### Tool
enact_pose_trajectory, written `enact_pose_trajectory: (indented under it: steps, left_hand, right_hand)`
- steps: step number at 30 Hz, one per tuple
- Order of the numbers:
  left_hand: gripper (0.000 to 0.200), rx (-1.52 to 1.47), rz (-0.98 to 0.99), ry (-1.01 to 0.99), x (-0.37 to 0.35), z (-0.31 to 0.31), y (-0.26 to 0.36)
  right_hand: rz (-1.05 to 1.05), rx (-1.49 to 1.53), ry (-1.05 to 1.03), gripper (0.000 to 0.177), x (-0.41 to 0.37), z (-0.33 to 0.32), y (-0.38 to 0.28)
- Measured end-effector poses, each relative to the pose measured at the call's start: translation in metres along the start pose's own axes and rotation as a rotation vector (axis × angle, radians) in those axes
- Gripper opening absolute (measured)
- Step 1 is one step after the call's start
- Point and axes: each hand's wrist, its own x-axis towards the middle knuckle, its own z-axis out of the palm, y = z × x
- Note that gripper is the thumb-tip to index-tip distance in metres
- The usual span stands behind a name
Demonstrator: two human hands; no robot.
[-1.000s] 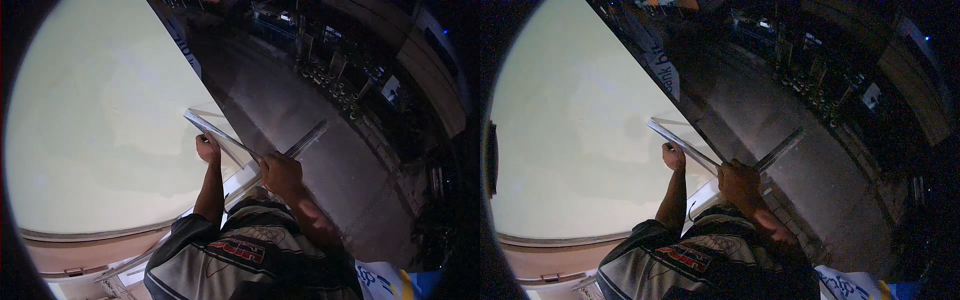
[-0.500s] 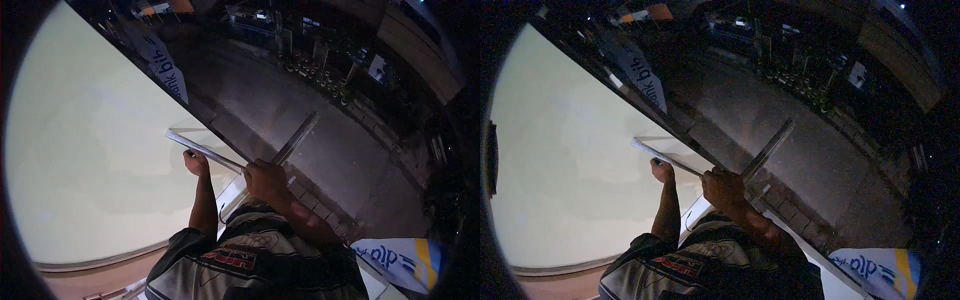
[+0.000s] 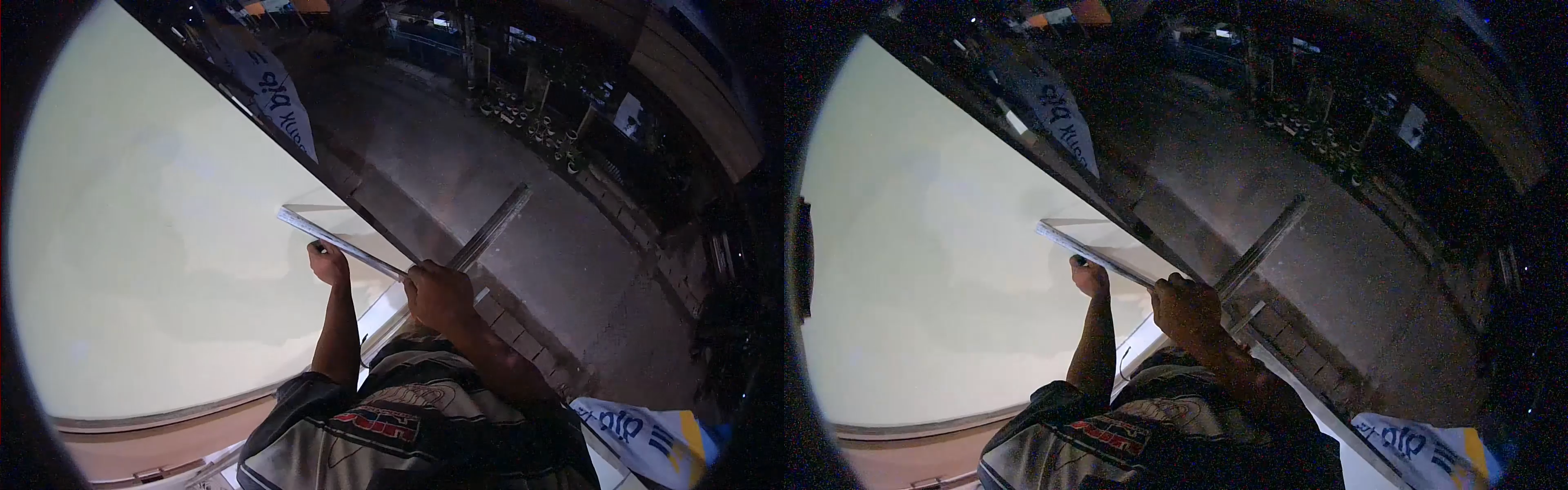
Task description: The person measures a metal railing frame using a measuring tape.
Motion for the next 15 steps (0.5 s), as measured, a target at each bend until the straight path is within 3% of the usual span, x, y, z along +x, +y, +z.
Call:
enact_pose_trajectory:
  steps: [2, 6, 8, 15]
  left_hand:
    - [0.023, -0.021, 0.023, 0.021, -0.0015, 0.0011, -0.0002]
    - [0.024, -0.039, -0.004, 0.003, -0.0016, -0.0006, 0.0012]
    - [0.025, -0.023, 0.028, 0.011, -0.0043, -0.0036, 0.002]
    - [0.028, -0.04, -0.004, 0.003, -0.001, -0.002, 0.0032]
  right_hand:
    - [-0.097, 0.021, 0.18, 0.022, 0.0004, 0.0047, 0.0028]
    - [-0.086, 0.002, 0.163, 0.022, 0.0004, 0.002, 0.0028]
    - [-0.027, 0.029, 0.031, 0.023, 0.0, -0.0046, 0.0]
    - [-0.009, 0.014, 0.019, 0.025, -0.0005, -0.0021, 0.0008]
